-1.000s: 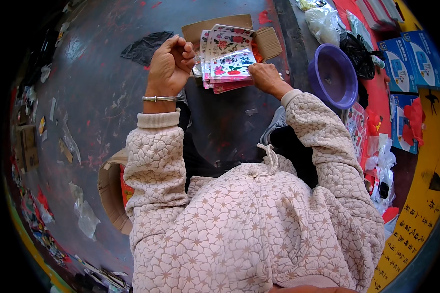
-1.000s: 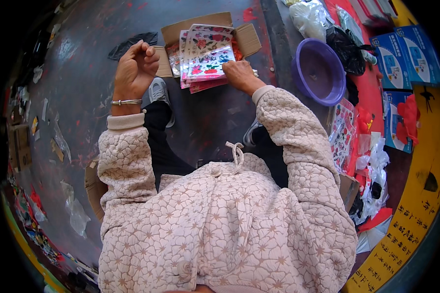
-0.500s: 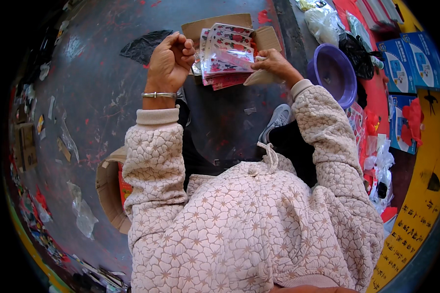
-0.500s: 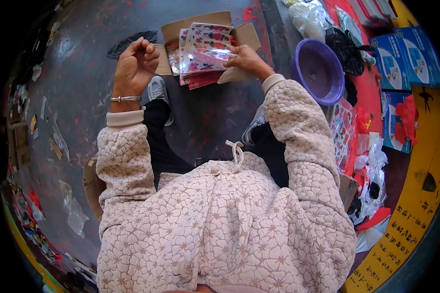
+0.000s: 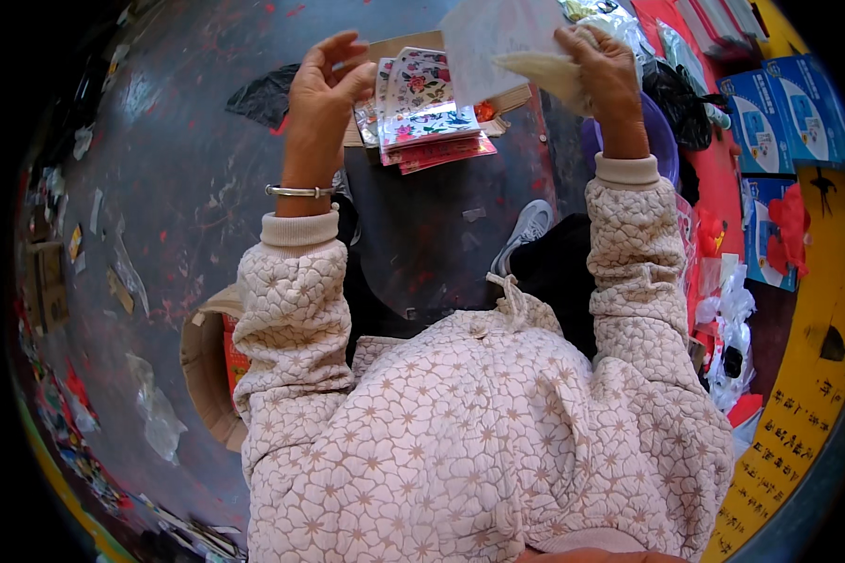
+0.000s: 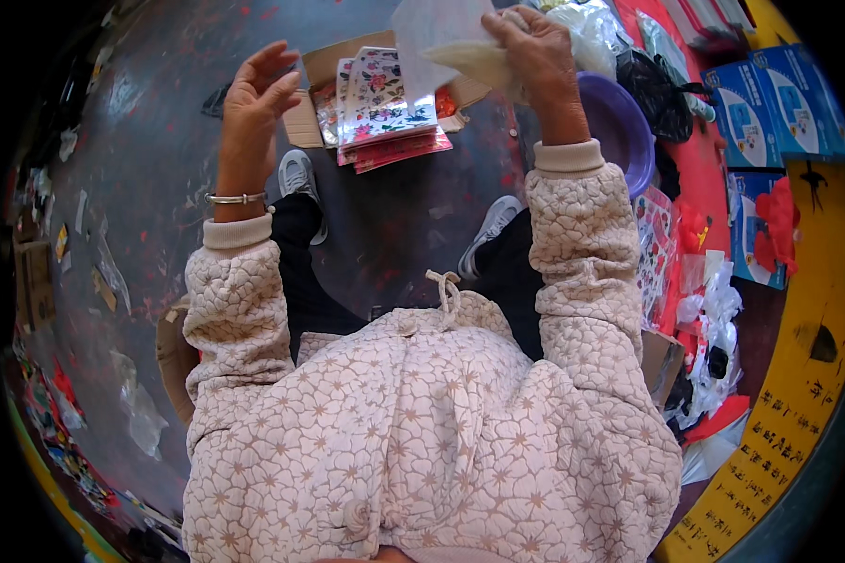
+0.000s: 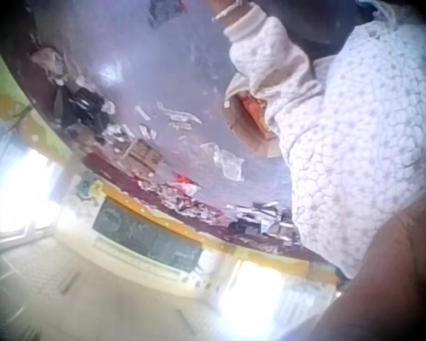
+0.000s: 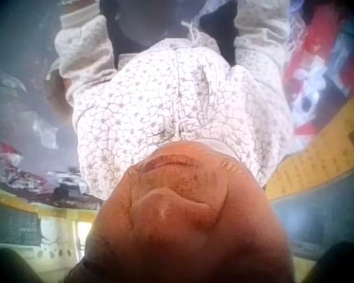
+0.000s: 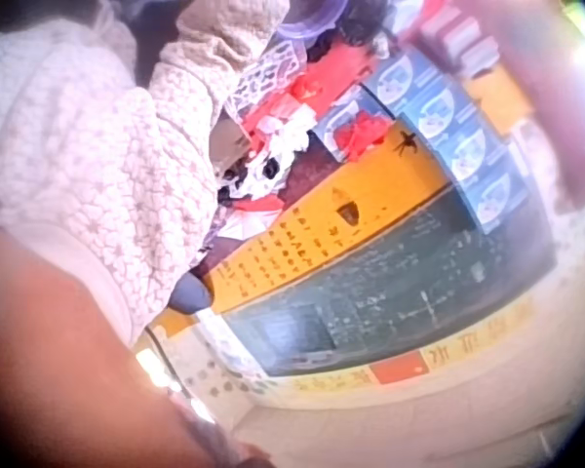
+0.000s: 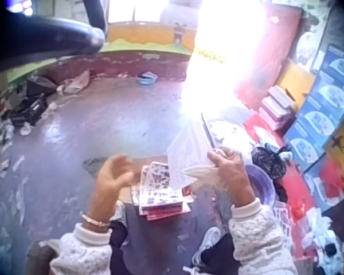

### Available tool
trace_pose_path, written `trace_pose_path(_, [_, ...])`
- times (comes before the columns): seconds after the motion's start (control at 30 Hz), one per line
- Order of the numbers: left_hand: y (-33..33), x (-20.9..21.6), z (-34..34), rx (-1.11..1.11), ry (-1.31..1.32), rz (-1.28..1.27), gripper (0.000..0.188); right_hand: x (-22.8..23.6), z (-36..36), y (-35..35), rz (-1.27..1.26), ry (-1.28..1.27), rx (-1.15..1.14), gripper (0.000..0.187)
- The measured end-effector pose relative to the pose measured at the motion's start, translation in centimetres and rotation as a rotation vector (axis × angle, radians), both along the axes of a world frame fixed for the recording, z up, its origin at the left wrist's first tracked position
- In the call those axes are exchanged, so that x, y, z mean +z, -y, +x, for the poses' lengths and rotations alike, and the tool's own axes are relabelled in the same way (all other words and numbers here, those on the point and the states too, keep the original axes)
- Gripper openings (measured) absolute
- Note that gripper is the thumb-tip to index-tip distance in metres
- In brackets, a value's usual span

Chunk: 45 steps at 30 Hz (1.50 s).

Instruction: The person sits on the floor and wipes the surface of decorative paper sheets with a cloth. They handle the sheets one at a time, wiping each side, then place them into a cardboard box. The person repeats this process for several sheets.

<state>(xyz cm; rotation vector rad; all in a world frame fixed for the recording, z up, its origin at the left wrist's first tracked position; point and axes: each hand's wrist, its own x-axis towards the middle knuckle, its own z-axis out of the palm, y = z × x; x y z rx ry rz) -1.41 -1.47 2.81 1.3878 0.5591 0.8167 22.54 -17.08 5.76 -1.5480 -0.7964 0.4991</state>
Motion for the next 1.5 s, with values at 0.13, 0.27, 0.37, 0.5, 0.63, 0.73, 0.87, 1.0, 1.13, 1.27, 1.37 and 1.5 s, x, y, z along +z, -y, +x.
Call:
trace_pose_path(0.13, [2.8, 1.2, 2.0, -0.152, -0.039, 0.537, 0.082, 3.3, -4.1, -1.6, 0.096, -0.022, 0.024, 0.02])
trace_pose_path(0.27, [4.3, 0.3, 3.4, -0.329, -0.082, 0.556, 0.097, 1.6, -7.8, -2.1, 0.075, -0.018, 0.182, 0.02])
trace_pose_path(0.37, [4.0, -0.7, 3.5, -0.294, -0.163, 0.559, 0.075, 0.9, -8.0, -2.8, 0.062, -0.128, 0.244, 0.021])
trace_pose_path(0.5, [4.7, 0.9, 3.6, -0.429, -0.064, 0.199, 0.057, 1.0, -6.3, -2.5, -0.057, -0.386, 0.316, 0.026])
trace_pose_path(0.63, [4.9, 1.1, 3.8, -0.363, 0.083, -0.224, 0.039, 0.7, -5.0, -2.4, -0.013, -0.565, 0.288, 0.032])
trace_pose_path(0.73, [4.1, 0.4, 2.9, -0.287, 0.019, -0.428, 0.024, 1.3, -3.4, -1.7, 0.037, -0.639, 0.283, 0.038])
trace_pose_path(0.87, [2.9, -0.6, 2.6, -0.212, 0.122, -0.591, 0.013, 2.5, 1.4, 0.8, 0.247, -0.682, 0.074, 0.039])
trace_pose_path(1.0, [3.1, -0.4, 3.0, -0.119, 0.203, -0.694, 0.013, 1.6, 4.0, 3.1, -0.021, -0.433, 0.019, 0.037])
trace_pose_path(1.13, [2.7, -0.1, 2.7, -0.172, 0.184, -0.693, 0.013, 1.3, 1.4, 2.4, -0.106, -0.477, 0.245, 0.029])
trace_pose_path(1.27, [2.8, -0.5, 2.9, -0.24, 0.186, -0.742, 0.019, 0.5, 0.4, 1.8, -0.108, -0.505, 0.329, 0.019])
trace_pose_path(1.37, [3.0, -0.2, 2.7, -0.312, 0.252, -0.811, 0.027, 0.0, 0.5, 1.7, -0.135, -0.523, 0.291, 0.017])
trace_pose_path(1.5, [3.4, 0.7, 2.3, -0.379, 0.364, -0.897, 0.031, -0.2, 0.5, 1.7, -0.123, -0.528, 0.272, 0.017])
